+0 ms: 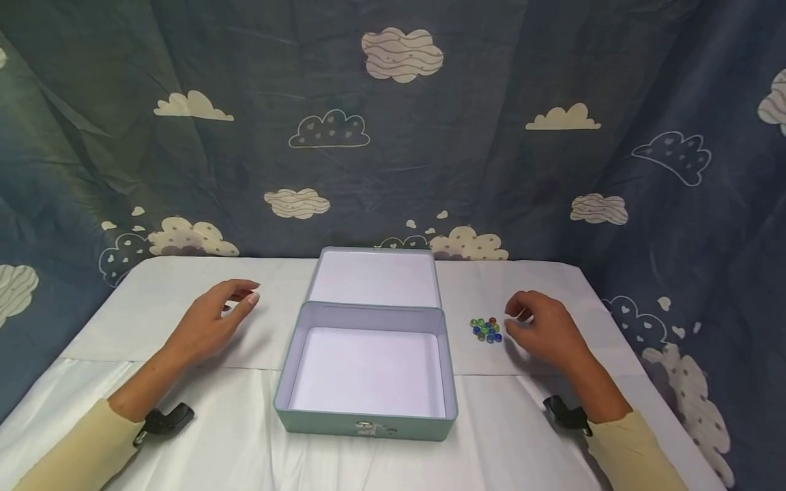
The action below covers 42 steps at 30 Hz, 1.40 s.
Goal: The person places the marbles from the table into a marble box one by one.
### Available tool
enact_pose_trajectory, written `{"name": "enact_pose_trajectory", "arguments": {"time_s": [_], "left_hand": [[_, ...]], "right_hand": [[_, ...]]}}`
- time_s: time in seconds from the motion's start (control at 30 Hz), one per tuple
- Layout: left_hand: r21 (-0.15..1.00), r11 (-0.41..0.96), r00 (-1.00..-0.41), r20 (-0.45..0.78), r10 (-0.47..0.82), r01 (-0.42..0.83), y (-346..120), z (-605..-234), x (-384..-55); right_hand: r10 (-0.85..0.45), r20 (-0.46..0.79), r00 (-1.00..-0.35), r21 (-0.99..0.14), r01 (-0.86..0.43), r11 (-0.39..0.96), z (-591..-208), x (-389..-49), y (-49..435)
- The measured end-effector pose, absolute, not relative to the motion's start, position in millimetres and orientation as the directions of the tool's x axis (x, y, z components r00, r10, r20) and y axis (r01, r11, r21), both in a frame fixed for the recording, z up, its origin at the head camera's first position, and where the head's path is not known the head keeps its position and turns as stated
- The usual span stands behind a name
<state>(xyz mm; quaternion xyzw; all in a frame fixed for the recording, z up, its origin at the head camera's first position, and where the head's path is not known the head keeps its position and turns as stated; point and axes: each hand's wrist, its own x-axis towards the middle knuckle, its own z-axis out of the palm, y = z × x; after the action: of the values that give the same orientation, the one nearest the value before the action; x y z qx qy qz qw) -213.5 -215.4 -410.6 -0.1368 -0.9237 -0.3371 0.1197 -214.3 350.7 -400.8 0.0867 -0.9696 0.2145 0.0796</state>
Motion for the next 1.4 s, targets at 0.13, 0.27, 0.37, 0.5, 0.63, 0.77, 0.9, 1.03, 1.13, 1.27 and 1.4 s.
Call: {"name": "enact_pose_trajectory", "arguments": {"time_s": [0.13, 0.27, 0.37, 0.5, 0.63, 0.77, 0.9, 1.03, 1.13, 1.27, 1.4], "left_hand": [[0.616, 0.7, -0.929, 0.303, 0.213, 0.361, -201, -410, -207], [0.67, 0.643, -0.929, 0.276, 0.247, 0.37, -188, -413, -202], [0.729, 0.574, -0.926, 0.255, 0.28, 0.374, -180, -415, -198], [0.787, 0.486, -0.911, 0.224, 0.347, 0.379, -169, -420, -193], [0.846, 0.399, -0.897, 0.186, 0.4, 0.354, -162, -424, -191], [0.893, 0.317, -0.888, 0.166, 0.429, 0.32, -161, -427, -190], [0.908, 0.285, -0.883, 0.161, 0.441, 0.308, -161, -428, -189], [0.919, 0.263, -0.88, 0.155, 0.448, 0.295, -163, -429, -187], [0.925, 0.249, -0.876, 0.15, 0.457, 0.288, -165, -430, -186], [0.928, 0.232, -0.87, 0.157, 0.467, 0.292, -166, -432, -186], [0.93, 0.214, -0.864, 0.168, 0.474, 0.299, -167, -433, -188]], "right_hand": [[-0.19, 0.145, -0.971, -0.398, -0.233, 0.887, -400, -215, 349], [-0.224, 0.109, -0.968, -0.391, -0.249, 0.886, -400, -214, 345], [-0.236, 0.105, -0.966, -0.386, -0.258, 0.886, -399, -214, 344], [-0.258, 0.109, -0.96, -0.384, -0.281, 0.88, -399, -214, 346], [-0.293, 0.105, -0.95, -0.395, -0.31, 0.865, -400, -214, 347], [-0.308, 0.085, -0.948, -0.408, -0.315, 0.857, -399, -213, 345], [-0.296, 0.072, -0.952, -0.398, -0.3, 0.867, -401, -213, 346], [-0.293, 0.057, -0.954, -0.389, -0.292, 0.874, -403, -215, 347], [-0.293, 0.036, -0.956, -0.39, -0.283, 0.876, -407, -217, 347], [-0.292, 0.02, -0.956, -0.386, -0.277, 0.88, -412, -220, 348], [-0.293, 0.019, -0.956, -0.365, -0.28, 0.888, -416, -221, 347]]}}
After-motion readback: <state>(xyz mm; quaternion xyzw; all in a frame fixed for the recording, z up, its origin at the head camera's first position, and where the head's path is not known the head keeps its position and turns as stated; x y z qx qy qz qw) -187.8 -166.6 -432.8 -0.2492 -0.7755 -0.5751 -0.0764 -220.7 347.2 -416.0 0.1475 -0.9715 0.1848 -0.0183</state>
